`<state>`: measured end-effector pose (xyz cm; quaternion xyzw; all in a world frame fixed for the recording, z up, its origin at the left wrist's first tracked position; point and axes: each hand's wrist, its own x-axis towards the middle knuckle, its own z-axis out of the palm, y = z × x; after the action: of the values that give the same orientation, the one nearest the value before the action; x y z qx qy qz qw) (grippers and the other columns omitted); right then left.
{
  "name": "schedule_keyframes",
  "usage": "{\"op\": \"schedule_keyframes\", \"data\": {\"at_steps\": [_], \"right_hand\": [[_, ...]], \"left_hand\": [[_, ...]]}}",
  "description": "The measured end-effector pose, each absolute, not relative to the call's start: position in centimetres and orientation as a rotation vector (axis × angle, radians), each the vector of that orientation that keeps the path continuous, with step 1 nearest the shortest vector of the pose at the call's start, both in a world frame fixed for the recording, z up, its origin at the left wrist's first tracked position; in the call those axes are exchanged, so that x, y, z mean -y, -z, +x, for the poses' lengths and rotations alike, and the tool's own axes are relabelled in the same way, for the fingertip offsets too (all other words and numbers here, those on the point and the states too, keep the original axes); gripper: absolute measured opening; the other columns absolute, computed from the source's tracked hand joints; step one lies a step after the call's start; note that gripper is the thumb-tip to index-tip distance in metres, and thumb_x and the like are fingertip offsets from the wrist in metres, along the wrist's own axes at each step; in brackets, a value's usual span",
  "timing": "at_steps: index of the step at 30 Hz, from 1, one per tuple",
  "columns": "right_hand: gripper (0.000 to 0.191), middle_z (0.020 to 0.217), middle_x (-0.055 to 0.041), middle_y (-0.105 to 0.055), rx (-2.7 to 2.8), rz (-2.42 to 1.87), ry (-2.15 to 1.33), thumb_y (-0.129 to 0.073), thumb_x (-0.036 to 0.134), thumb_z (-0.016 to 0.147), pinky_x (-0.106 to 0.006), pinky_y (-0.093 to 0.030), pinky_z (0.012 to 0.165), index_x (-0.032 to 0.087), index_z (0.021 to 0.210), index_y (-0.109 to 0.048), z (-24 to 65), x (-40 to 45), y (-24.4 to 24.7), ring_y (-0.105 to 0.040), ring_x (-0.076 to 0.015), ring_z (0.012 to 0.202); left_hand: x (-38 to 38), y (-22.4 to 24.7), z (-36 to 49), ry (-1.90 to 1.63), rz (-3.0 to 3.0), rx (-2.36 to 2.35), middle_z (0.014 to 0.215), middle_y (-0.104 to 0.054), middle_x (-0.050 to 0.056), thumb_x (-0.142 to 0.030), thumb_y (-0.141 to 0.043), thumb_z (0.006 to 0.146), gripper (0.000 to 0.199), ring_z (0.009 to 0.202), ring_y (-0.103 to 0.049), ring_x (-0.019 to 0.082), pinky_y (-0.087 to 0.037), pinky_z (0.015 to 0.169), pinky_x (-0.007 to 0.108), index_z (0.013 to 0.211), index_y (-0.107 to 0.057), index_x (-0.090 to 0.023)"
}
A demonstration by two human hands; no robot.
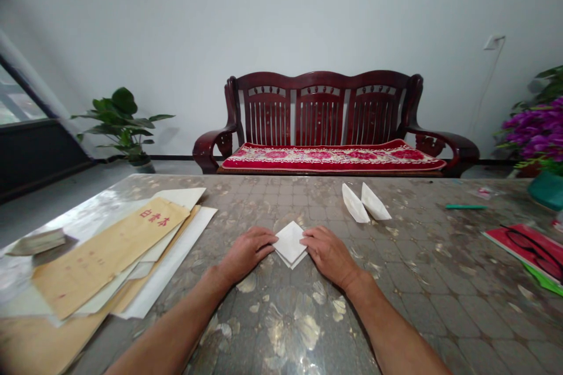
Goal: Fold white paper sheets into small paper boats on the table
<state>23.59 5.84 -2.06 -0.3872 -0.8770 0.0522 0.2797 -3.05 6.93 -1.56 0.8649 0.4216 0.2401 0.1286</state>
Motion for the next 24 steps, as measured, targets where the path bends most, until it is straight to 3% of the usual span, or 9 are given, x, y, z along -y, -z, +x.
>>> {"op": "schedule_keyframes", "data": {"at_steps": [5,11,24], "right_hand": [[0.023,0.092,-0.0057,-0.064,2.295,-1.169,-0.183,-0.049,0.018,0.094,-0.033,-0.048,0.079,0.024,0.099,-0.071,23.7,-6.0,2.0,-0.057,-0.0202,0.091],[0.023,0.091,-0.0044,-0.064,2.244,-1.217,-0.302,-0.05,0.019,0.093,-0.03,-0.046,0.078,0.025,0.098,-0.072,24.0,-6.4,2.4,-0.057,-0.019,0.09],[0.017,0.087,-0.0038,-0.063,2.255,-1.297,-0.235,-0.053,0.025,0.093,-0.03,-0.043,0.078,0.024,0.089,-0.07,23.7,-5.9,1.6,-0.056,-0.0201,0.09]], "left_hand": [[-7.0,1.3,-2.8,-0.674,2.563,-1.243,0.105,-0.071,0.003,-0.026,-0.055,0.094,0.019,0.101,-0.062,0.018,-0.048,0.09,0.027,0.104,-0.071,-0.025],[-7.2,0.9,-2.5,-0.628,2.549,-1.303,0.102,-0.07,0.003,-0.031,-0.053,0.095,0.021,0.099,-0.062,0.018,-0.047,0.088,0.026,0.106,-0.07,-0.025],[-6.8,0.3,-1.7,-0.54,2.586,-1.447,0.092,-0.064,0.004,-0.029,-0.05,0.096,0.021,0.09,-0.06,0.018,-0.044,0.08,0.025,0.084,-0.066,-0.021]]}}
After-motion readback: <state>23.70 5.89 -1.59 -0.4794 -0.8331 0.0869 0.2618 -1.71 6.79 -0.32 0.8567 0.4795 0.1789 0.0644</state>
